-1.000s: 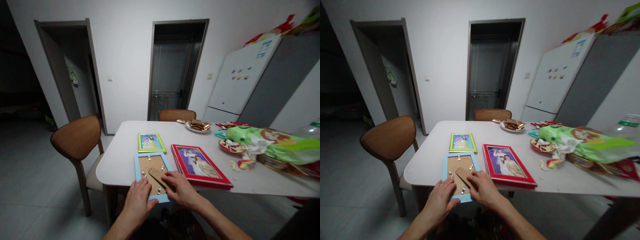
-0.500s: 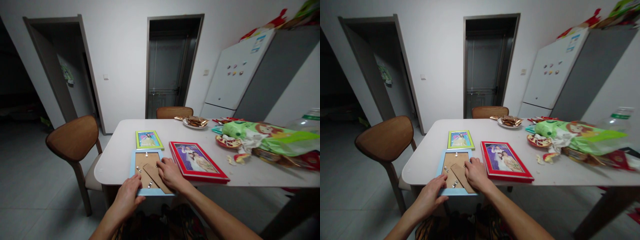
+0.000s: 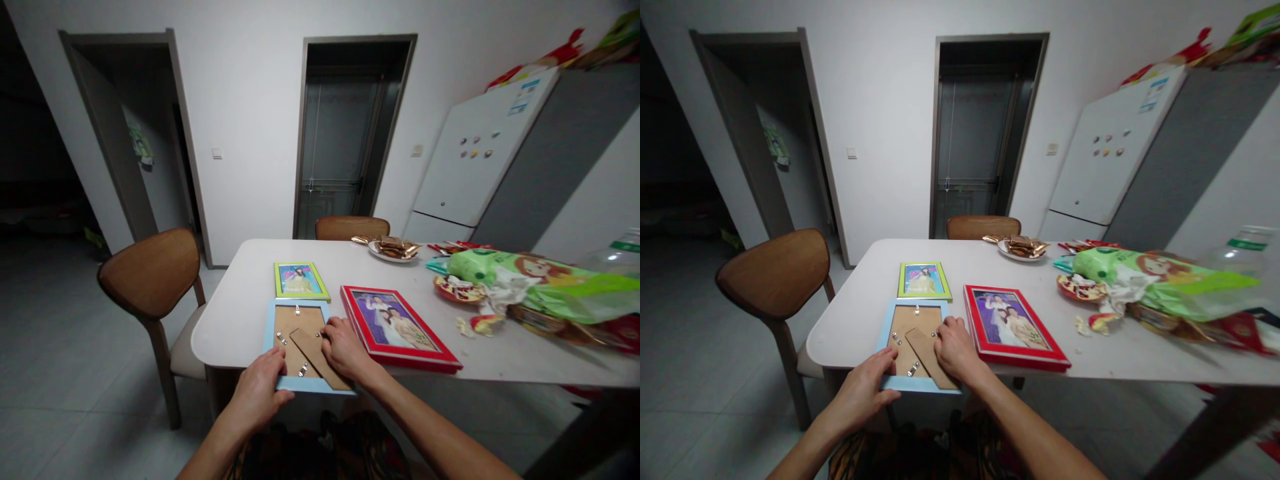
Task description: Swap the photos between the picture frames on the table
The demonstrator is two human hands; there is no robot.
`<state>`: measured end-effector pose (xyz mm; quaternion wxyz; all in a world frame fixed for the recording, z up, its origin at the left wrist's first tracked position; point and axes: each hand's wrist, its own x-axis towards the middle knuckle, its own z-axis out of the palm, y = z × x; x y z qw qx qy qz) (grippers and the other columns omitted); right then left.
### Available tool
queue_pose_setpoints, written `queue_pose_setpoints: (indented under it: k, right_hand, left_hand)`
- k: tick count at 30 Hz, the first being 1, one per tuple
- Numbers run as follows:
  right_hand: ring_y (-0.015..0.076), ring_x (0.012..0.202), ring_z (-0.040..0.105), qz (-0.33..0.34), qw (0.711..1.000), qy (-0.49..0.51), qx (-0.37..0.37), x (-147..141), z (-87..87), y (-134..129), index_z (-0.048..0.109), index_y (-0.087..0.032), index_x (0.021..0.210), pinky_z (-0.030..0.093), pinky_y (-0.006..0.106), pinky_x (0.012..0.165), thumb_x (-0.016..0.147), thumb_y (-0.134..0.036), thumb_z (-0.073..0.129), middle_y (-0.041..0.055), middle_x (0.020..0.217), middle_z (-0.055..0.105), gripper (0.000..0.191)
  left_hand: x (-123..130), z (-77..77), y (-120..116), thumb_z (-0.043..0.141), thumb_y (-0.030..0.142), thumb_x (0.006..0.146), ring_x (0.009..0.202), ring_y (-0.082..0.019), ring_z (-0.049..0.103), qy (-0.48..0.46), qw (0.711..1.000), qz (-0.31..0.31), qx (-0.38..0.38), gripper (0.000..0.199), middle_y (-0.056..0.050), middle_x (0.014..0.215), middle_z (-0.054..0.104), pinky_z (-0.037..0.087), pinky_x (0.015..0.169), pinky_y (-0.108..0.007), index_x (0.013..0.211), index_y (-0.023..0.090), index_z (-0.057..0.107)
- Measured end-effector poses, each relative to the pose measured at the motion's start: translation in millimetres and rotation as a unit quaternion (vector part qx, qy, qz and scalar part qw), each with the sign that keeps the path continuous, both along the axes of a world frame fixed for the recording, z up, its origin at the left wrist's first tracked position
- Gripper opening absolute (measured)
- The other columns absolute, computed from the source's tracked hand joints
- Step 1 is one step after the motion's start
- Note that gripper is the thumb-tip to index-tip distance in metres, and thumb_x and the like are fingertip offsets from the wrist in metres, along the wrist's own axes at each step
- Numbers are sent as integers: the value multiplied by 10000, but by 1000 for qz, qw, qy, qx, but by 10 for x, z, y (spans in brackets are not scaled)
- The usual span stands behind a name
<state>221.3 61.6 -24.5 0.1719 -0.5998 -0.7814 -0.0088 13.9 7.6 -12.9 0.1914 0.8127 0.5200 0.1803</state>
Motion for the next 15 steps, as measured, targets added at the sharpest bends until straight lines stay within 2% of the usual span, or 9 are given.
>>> queue_pose_setpoints:
  k: [7, 10, 12, 15]
  right_hand:
    - [194, 885, 414, -7, 1000, 11, -6, 13, 3, 24, 602, -133, 901, 310, 286, 794, 732, -146, 391, 102, 932, 505, 271]
    - [206, 919, 416, -5, 1000, 10, -2, -13, 16, -45, 595, -145, 944, 312, 313, 809, 740, -166, 401, 108, 989, 507, 282]
    - [206, 965, 406, 33, 999, 30, 14, -52, 22, -147, 581, -174, 989, 309, 324, 824, 741, -166, 412, 98, 1055, 491, 300]
    - [186, 957, 414, 146, 987, 64, 20, -132, 41, -335, 596, -229, 968, 320, 320, 813, 750, -166, 420, 64, 1036, 500, 286]
  left_hand:
    - [4, 34, -7, 635, 226, 619, 1135, -189, 415, -4, 1000, -6, 5, 234, -51, 1203, 487, 322, 934, -310, 820, 203, 519]
    - [-1, 15, -3, 645, 222, 613, 1131, -191, 419, -6, 1000, -12, 15, 241, -51, 1202, 490, 330, 930, -308, 808, 202, 506]
    - [-6, -7, 2, 655, 223, 606, 1149, -196, 403, -6, 1000, -12, 15, 247, -59, 1213, 485, 320, 944, -308, 806, 201, 511]
    - [-16, -50, 13, 658, 213, 604, 1168, -196, 385, -8, 1000, -11, 15, 258, -62, 1229, 474, 301, 966, -308, 826, 202, 526]
